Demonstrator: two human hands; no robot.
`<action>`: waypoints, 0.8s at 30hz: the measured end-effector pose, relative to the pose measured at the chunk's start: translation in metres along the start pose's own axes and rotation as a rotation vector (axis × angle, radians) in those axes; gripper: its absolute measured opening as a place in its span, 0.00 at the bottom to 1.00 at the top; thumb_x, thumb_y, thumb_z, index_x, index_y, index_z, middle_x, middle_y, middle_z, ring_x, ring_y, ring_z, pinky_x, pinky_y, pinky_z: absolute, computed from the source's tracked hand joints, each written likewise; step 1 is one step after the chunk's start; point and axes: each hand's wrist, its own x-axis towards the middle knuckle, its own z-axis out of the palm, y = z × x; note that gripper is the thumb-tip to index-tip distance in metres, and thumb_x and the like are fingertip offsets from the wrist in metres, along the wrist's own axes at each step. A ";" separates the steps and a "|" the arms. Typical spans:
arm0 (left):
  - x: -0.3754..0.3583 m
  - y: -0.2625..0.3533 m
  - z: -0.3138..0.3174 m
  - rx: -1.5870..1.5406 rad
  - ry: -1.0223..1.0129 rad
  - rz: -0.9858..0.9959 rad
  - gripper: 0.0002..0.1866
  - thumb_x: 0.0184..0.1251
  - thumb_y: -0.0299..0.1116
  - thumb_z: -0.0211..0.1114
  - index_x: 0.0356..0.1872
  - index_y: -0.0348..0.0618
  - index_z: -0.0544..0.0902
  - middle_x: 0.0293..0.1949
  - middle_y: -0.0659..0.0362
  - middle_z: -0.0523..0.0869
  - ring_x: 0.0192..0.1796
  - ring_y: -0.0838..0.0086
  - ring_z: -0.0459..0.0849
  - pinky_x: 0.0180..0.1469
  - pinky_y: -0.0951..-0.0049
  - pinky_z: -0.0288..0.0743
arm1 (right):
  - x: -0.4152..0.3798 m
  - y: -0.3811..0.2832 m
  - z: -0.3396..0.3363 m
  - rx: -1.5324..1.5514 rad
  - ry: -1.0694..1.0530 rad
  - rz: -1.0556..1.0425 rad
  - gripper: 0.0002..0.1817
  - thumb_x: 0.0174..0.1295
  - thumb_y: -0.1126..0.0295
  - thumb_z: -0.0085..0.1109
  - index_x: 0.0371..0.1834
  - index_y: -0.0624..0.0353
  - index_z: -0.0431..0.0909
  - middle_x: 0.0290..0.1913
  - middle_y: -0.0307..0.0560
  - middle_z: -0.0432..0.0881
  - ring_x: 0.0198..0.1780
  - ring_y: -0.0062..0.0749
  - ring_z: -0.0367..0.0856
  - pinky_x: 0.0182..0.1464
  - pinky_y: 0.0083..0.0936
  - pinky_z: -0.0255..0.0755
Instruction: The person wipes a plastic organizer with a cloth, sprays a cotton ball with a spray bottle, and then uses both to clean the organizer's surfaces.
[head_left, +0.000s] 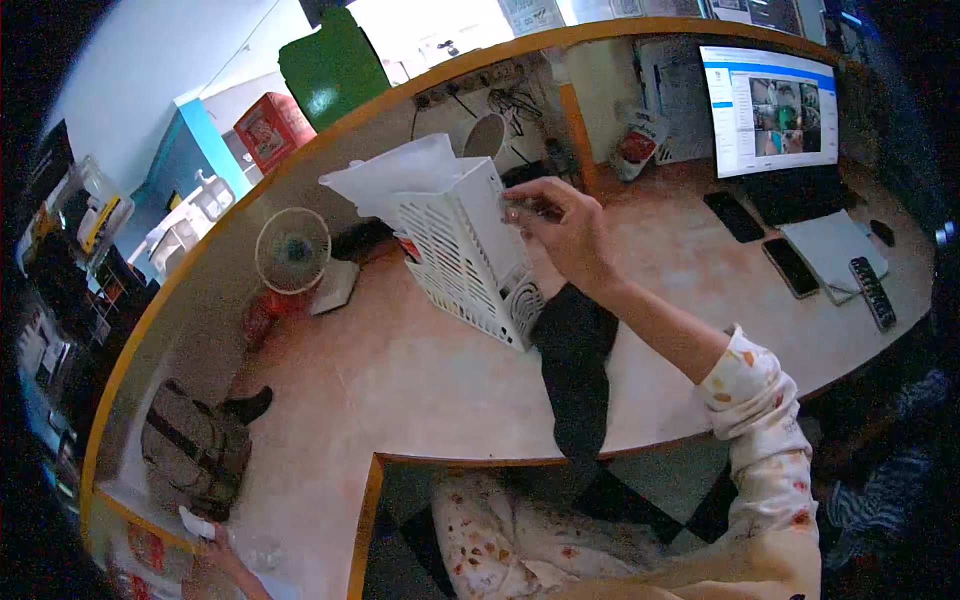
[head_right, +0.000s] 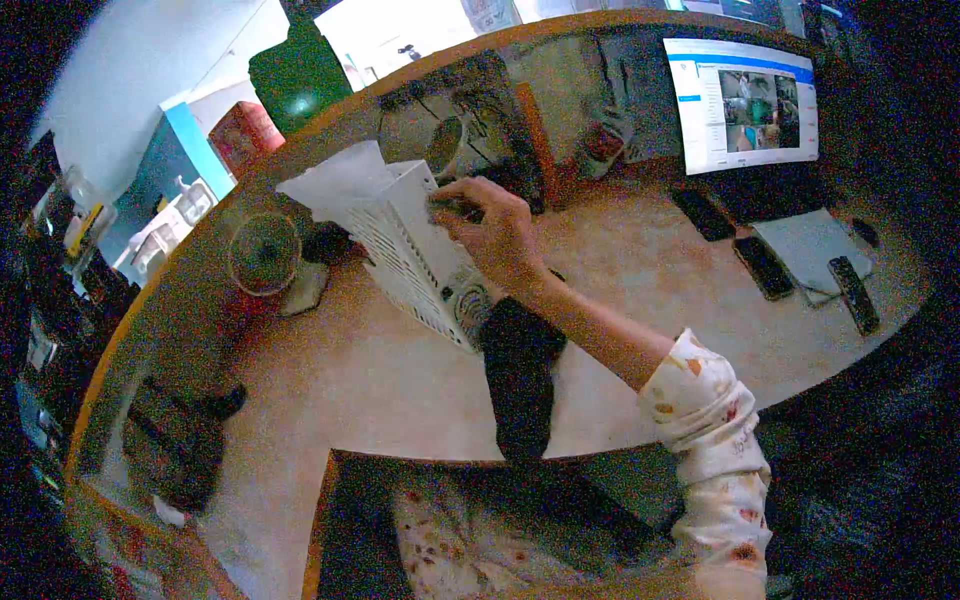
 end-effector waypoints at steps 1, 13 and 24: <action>-0.001 0.000 0.001 0.003 0.037 -0.008 0.21 0.54 0.38 0.68 0.43 0.31 0.76 0.40 0.47 0.79 0.42 0.59 0.76 0.46 0.61 0.68 | 0.007 0.004 0.003 0.021 0.039 -0.022 0.10 0.52 0.73 0.64 0.38 0.60 0.81 0.32 0.42 0.82 0.29 0.24 0.79 0.33 0.20 0.74; -0.121 0.367 0.040 -0.660 -0.308 0.514 0.13 0.60 0.32 0.61 0.43 0.37 0.76 0.54 0.48 0.74 0.59 0.61 0.69 0.63 0.61 0.57 | 0.041 0.012 0.034 0.041 0.266 -0.051 0.08 0.52 0.73 0.65 0.35 0.59 0.79 0.33 0.43 0.80 0.33 0.24 0.78 0.38 0.21 0.73; -0.116 0.589 0.167 -0.959 -0.498 0.821 0.11 0.66 0.25 0.51 0.46 0.38 0.76 0.47 0.52 0.78 0.52 0.58 0.74 0.56 0.65 0.65 | 0.040 0.022 0.027 -0.013 0.251 -0.114 0.09 0.48 0.73 0.65 0.33 0.58 0.79 0.32 0.45 0.80 0.33 0.32 0.80 0.38 0.25 0.73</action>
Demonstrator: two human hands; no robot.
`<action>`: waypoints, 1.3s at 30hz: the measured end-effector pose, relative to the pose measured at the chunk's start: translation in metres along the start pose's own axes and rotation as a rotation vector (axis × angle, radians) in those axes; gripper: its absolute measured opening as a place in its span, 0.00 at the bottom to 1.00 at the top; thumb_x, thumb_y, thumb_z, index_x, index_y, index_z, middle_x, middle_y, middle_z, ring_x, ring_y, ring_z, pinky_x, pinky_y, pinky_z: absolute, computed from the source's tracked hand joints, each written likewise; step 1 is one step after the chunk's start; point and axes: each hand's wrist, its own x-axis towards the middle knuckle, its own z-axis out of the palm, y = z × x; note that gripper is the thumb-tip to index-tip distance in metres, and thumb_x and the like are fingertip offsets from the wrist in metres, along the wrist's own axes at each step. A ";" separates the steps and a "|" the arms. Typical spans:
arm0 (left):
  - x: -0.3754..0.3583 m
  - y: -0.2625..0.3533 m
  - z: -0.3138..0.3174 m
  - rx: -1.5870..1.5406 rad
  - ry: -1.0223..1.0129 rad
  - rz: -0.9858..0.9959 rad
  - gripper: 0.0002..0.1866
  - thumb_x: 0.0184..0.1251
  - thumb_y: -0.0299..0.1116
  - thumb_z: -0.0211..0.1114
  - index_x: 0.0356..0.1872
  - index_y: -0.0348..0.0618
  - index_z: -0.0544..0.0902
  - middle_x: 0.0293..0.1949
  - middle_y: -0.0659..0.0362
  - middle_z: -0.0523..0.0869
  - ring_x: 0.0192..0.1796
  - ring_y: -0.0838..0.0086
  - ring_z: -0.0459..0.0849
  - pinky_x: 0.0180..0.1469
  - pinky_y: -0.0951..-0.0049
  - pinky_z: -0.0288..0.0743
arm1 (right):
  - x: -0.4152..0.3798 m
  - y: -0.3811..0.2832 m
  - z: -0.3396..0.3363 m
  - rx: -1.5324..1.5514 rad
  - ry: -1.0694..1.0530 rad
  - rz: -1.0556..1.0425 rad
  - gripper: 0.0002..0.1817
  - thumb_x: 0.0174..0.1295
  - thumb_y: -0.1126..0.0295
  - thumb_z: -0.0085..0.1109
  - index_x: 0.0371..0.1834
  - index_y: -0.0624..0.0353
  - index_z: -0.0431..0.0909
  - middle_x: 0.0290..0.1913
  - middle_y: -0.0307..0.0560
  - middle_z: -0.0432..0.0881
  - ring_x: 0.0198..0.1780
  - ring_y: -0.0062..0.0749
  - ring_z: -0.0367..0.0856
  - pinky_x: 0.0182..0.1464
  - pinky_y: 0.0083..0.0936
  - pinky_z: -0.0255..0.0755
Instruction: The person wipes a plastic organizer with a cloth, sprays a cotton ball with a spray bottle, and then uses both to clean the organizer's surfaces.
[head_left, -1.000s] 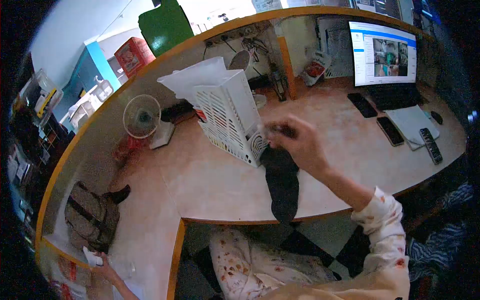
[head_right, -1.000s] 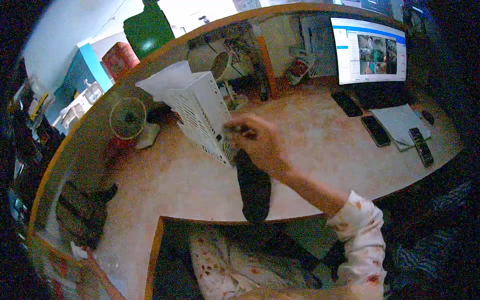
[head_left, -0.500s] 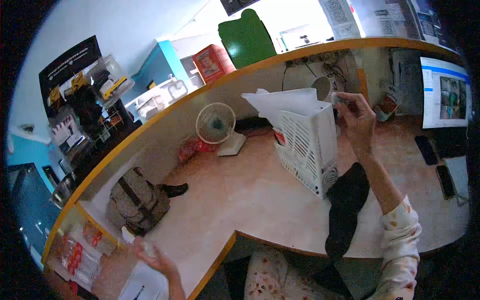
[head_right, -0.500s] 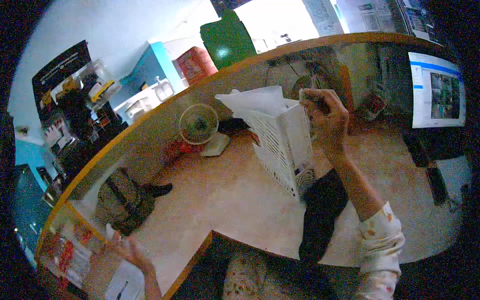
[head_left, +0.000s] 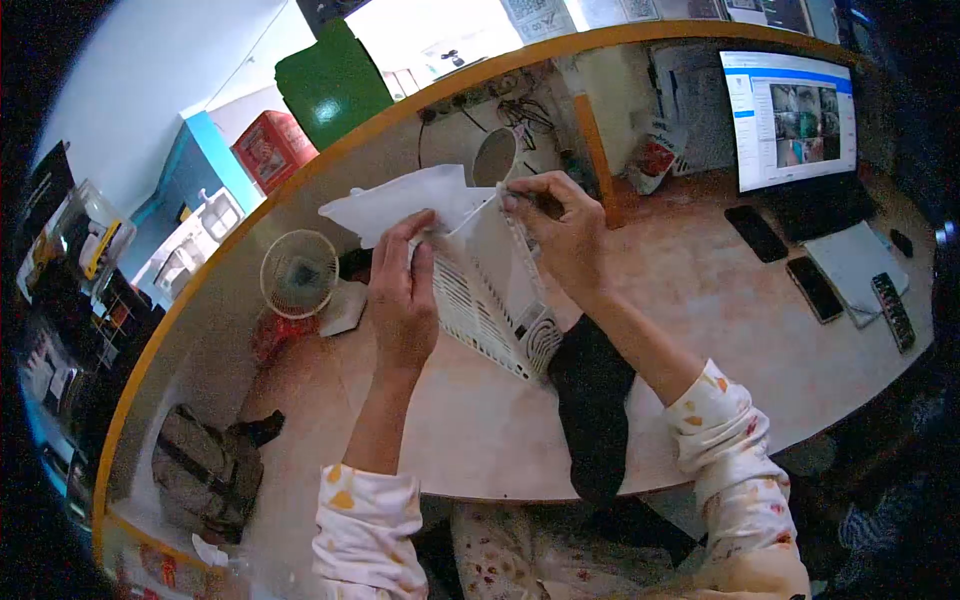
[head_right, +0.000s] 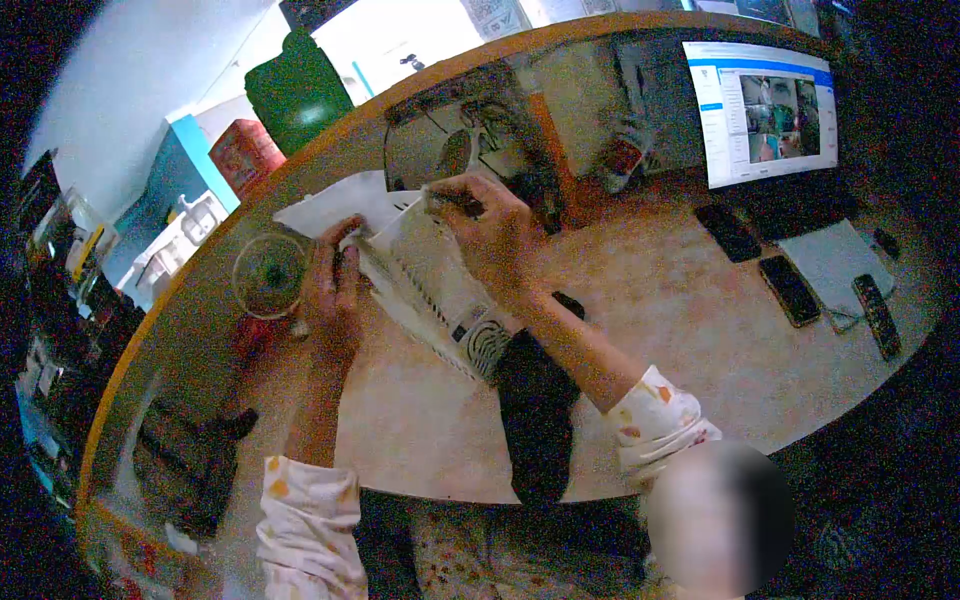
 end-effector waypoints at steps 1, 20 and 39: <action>0.002 -0.003 0.002 0.020 -0.031 -0.023 0.10 0.66 0.26 0.51 0.45 0.38 0.77 0.45 0.52 0.78 0.51 0.58 0.74 0.55 0.66 0.66 | 0.002 0.001 0.003 -0.022 0.025 -0.046 0.09 0.48 0.73 0.65 0.34 0.58 0.79 0.32 0.46 0.80 0.34 0.34 0.80 0.38 0.26 0.73; 0.008 -0.026 -0.001 -0.190 -0.102 -0.068 0.07 0.62 0.31 0.61 0.37 0.37 0.80 0.37 0.58 0.80 0.42 0.73 0.76 0.42 0.76 0.69 | -0.008 -0.020 0.019 -0.134 -0.033 -0.359 0.08 0.46 0.81 0.61 0.31 0.62 0.80 0.32 0.46 0.78 0.35 0.36 0.79 0.38 0.27 0.74; 0.007 -0.025 0.001 -0.188 -0.102 -0.104 0.06 0.61 0.28 0.62 0.37 0.38 0.79 0.38 0.56 0.79 0.43 0.69 0.76 0.47 0.74 0.68 | -0.037 -0.013 0.001 -0.391 -0.353 -0.911 0.18 0.35 0.76 0.60 0.35 0.68 0.79 0.36 0.46 0.75 0.34 0.35 0.77 0.33 0.24 0.76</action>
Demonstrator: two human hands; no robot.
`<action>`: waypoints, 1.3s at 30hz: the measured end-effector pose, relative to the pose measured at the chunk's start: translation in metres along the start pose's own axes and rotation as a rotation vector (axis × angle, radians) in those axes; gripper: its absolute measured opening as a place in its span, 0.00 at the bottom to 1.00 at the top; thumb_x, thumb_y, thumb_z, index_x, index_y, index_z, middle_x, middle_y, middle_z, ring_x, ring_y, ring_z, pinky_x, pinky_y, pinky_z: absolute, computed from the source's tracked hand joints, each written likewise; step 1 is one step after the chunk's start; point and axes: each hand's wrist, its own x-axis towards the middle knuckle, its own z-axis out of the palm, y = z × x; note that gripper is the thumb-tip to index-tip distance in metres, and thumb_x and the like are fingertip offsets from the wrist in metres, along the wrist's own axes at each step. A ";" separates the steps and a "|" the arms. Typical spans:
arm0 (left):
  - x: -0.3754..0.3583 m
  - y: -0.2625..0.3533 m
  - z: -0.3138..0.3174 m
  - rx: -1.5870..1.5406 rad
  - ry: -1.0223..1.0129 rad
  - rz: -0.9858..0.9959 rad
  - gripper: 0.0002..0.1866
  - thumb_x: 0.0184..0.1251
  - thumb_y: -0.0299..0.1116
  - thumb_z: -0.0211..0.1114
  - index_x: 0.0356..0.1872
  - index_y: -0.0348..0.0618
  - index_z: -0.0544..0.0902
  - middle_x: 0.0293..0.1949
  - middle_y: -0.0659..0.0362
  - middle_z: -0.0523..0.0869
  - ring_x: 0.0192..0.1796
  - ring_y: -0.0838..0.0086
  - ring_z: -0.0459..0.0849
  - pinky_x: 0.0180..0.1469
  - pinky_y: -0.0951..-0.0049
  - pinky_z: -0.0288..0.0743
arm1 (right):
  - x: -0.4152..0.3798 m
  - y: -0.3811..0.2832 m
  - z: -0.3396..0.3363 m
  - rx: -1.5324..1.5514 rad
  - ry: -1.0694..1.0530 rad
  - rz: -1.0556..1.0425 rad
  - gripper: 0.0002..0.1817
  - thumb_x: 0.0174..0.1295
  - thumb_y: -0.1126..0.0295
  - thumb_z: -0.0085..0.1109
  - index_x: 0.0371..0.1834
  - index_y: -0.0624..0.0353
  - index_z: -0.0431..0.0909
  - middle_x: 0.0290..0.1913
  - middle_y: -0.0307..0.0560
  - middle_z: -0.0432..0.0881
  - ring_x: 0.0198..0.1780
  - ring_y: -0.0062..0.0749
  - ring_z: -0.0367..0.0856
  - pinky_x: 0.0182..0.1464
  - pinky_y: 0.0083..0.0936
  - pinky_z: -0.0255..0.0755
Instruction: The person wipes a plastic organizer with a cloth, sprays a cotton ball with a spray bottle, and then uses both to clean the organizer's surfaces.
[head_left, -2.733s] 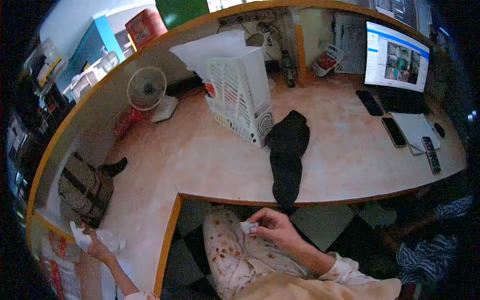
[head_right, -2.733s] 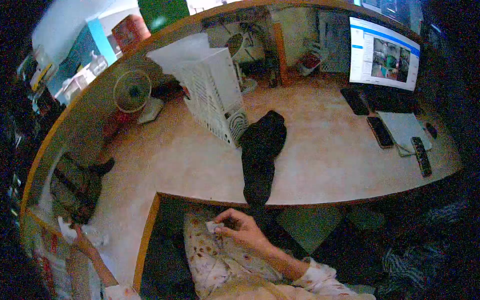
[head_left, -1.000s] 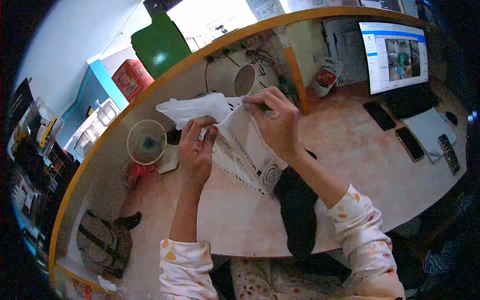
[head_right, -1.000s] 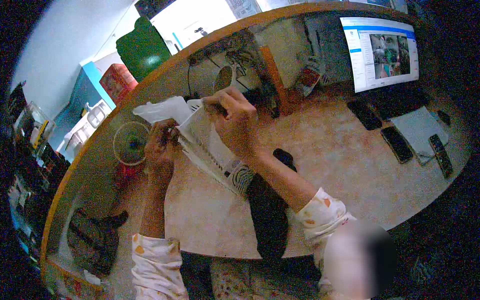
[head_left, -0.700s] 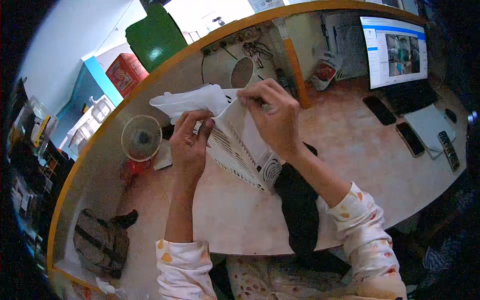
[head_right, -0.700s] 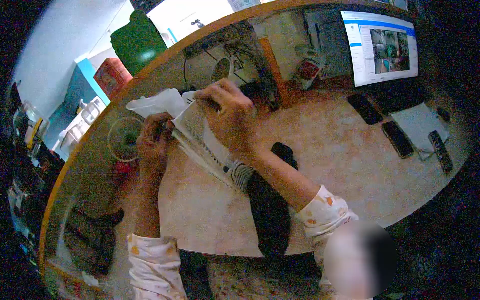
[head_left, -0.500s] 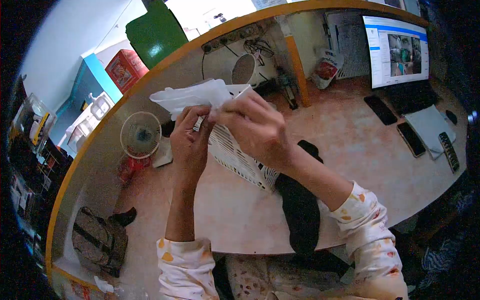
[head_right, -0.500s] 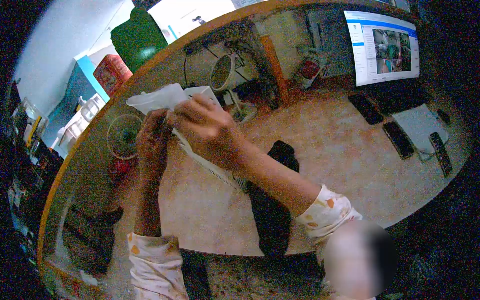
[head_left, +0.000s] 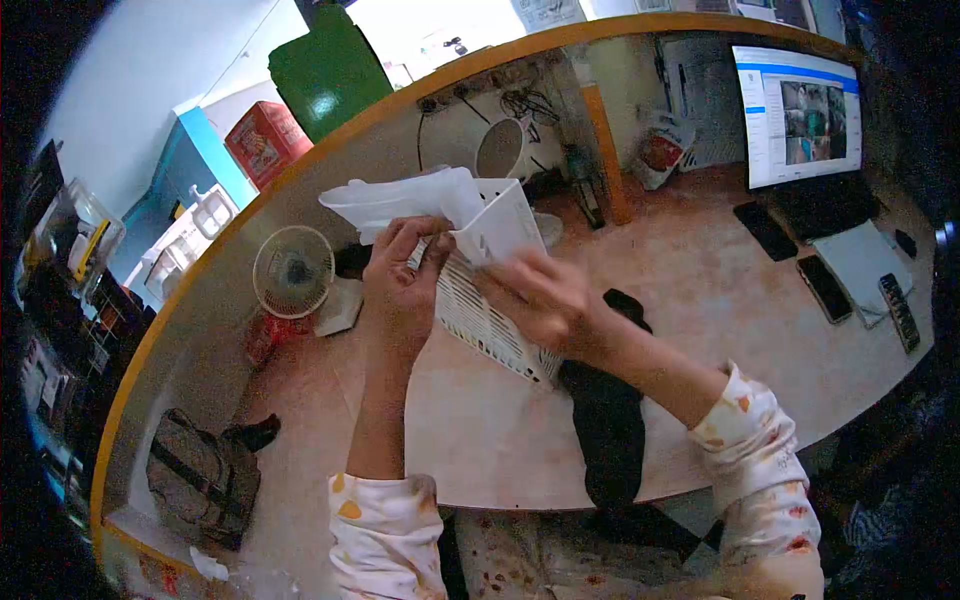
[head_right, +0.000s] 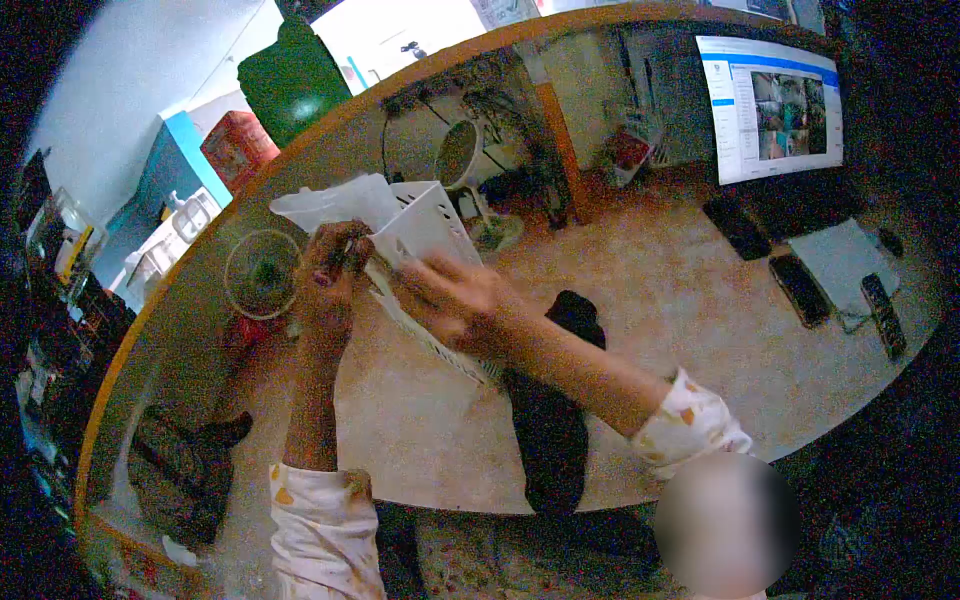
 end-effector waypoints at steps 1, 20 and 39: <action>0.000 -0.001 0.000 -0.022 0.001 0.001 0.06 0.61 0.28 0.62 0.36 0.38 0.79 0.38 0.56 0.79 0.43 0.69 0.76 0.47 0.74 0.68 | -0.026 -0.006 -0.001 -0.006 -0.052 -0.025 0.18 0.35 0.76 0.60 0.35 0.68 0.79 0.36 0.46 0.75 0.34 0.35 0.77 0.34 0.24 0.76; -0.001 -0.003 0.002 -0.025 0.014 -0.002 0.06 0.59 0.26 0.62 0.37 0.39 0.80 0.38 0.57 0.81 0.45 0.68 0.77 0.47 0.73 0.68 | 0.005 0.005 -0.004 0.026 -0.053 0.046 0.14 0.40 0.74 0.57 0.33 0.66 0.79 0.42 0.49 0.75 0.43 0.38 0.75 0.39 0.26 0.76; 0.006 0.001 -0.004 -0.045 -0.037 -0.059 0.07 0.57 0.28 0.65 0.36 0.38 0.82 0.35 0.57 0.82 0.42 0.69 0.78 0.48 0.73 0.68 | 0.009 0.018 0.001 0.105 0.168 0.353 0.10 0.44 0.81 0.60 0.33 0.63 0.78 0.36 0.47 0.77 0.39 0.40 0.78 0.41 0.30 0.75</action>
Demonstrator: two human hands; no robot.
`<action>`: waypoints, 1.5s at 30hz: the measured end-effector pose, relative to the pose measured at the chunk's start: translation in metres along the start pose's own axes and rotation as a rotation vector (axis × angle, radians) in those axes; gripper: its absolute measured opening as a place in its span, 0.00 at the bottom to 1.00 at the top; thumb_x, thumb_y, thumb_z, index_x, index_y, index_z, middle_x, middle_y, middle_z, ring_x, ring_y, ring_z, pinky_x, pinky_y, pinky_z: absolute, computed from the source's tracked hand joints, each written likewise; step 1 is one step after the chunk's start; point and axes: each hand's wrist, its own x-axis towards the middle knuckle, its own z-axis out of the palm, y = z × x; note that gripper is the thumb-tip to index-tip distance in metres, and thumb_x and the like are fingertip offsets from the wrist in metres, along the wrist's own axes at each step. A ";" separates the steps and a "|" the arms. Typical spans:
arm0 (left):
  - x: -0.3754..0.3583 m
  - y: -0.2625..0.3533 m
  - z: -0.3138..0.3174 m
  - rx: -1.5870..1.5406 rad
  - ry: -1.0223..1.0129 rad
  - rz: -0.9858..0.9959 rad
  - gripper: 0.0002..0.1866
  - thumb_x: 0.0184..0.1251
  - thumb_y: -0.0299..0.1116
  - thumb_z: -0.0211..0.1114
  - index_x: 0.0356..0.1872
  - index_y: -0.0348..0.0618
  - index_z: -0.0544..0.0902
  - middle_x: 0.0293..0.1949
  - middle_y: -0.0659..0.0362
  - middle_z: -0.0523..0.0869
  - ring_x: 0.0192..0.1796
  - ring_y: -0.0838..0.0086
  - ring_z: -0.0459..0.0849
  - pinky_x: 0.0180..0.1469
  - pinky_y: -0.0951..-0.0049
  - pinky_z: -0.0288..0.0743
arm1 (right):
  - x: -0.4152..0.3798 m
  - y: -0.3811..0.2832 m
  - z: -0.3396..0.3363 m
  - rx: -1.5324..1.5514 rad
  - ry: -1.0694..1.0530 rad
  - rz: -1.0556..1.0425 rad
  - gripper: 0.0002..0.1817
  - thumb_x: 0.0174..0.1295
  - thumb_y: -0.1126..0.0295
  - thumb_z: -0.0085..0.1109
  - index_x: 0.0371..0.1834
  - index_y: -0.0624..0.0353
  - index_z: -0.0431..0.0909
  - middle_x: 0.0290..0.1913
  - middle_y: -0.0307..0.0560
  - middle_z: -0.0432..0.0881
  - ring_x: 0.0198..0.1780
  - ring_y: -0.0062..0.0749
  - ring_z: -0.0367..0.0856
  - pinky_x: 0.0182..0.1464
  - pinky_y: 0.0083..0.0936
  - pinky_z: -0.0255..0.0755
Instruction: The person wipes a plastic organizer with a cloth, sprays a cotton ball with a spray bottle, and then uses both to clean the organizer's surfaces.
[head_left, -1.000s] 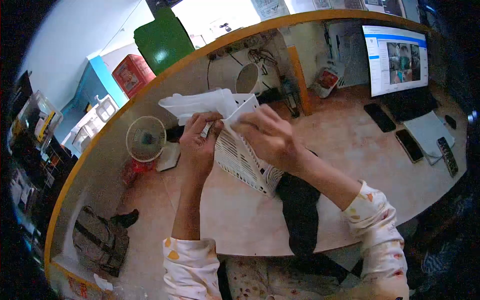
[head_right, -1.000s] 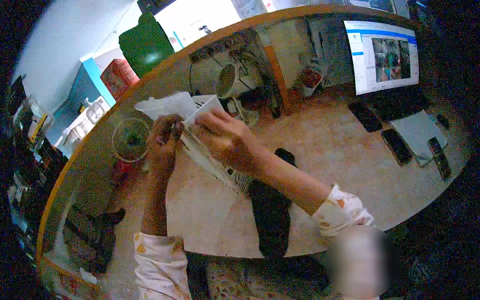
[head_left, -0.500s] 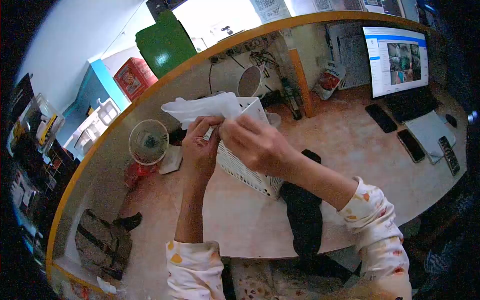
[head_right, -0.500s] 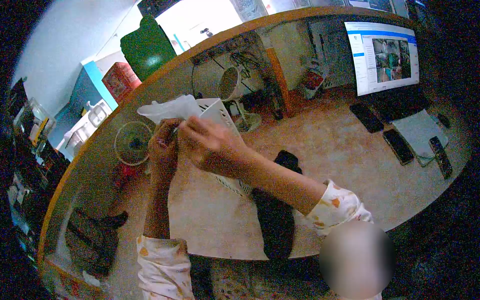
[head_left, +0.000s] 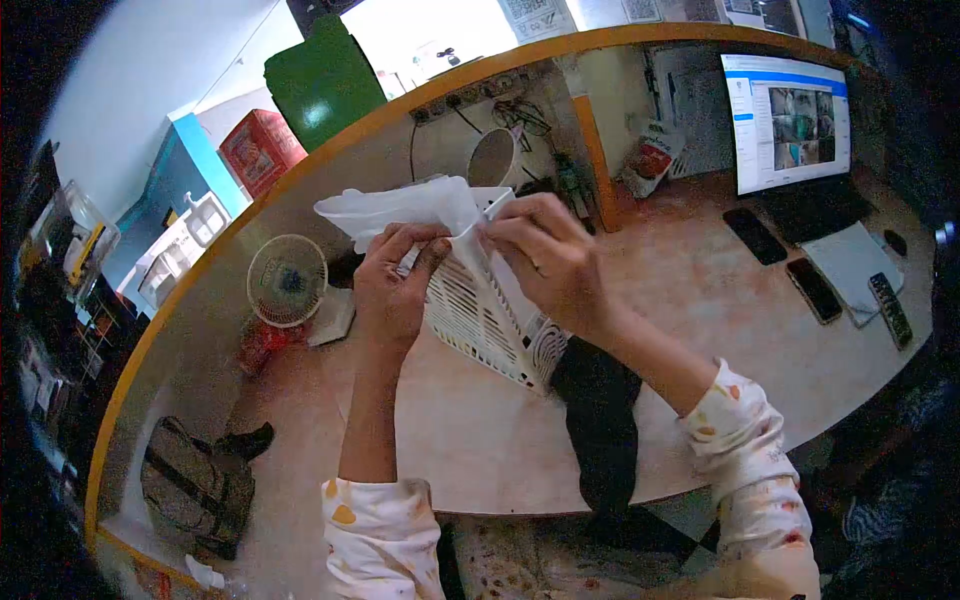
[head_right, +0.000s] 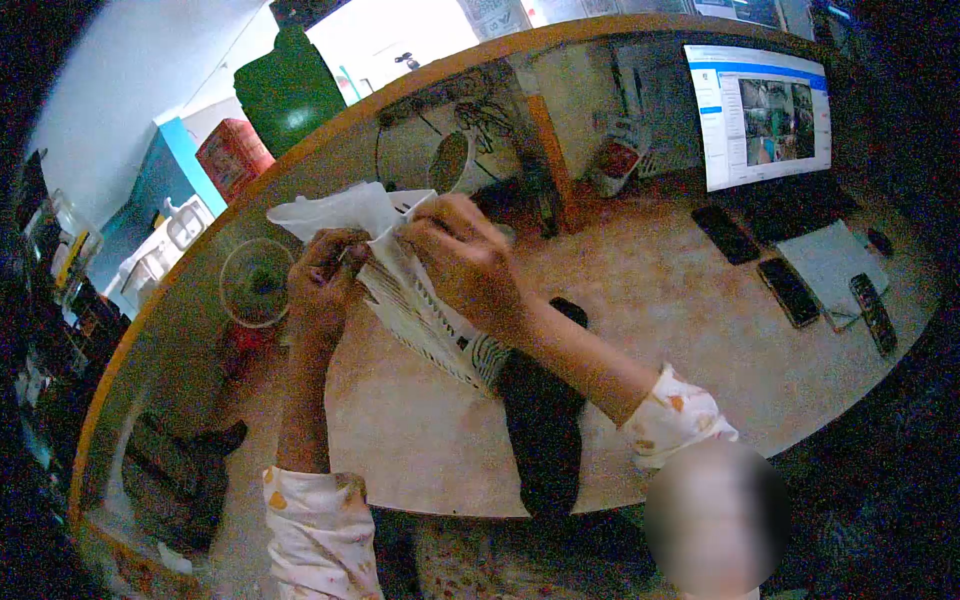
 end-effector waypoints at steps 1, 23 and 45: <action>-0.001 0.000 0.000 0.007 0.001 -0.002 0.07 0.57 0.28 0.65 0.36 0.38 0.82 0.35 0.57 0.82 0.43 0.69 0.78 0.48 0.73 0.68 | -0.005 0.006 0.005 -0.012 -0.016 -0.002 0.10 0.46 0.80 0.59 0.34 0.62 0.77 0.37 0.47 0.77 0.41 0.42 0.78 0.43 0.30 0.75; -0.001 -0.003 0.008 -0.049 0.013 -0.061 0.07 0.59 0.29 0.63 0.36 0.38 0.81 0.35 0.58 0.81 0.41 0.72 0.77 0.45 0.75 0.69 | -0.094 0.018 -0.029 0.006 -0.275 -0.040 0.09 0.47 0.83 0.61 0.33 0.63 0.81 0.38 0.47 0.80 0.39 0.37 0.79 0.41 0.29 0.74; 0.001 0.005 0.009 -0.116 0.015 -0.073 0.07 0.59 0.29 0.64 0.36 0.39 0.81 0.35 0.58 0.82 0.43 0.69 0.77 0.49 0.73 0.67 | -0.046 -0.007 -0.002 0.001 -0.237 -0.312 0.14 0.41 0.77 0.59 0.35 0.67 0.79 0.42 0.50 0.78 0.40 0.39 0.78 0.42 0.27 0.76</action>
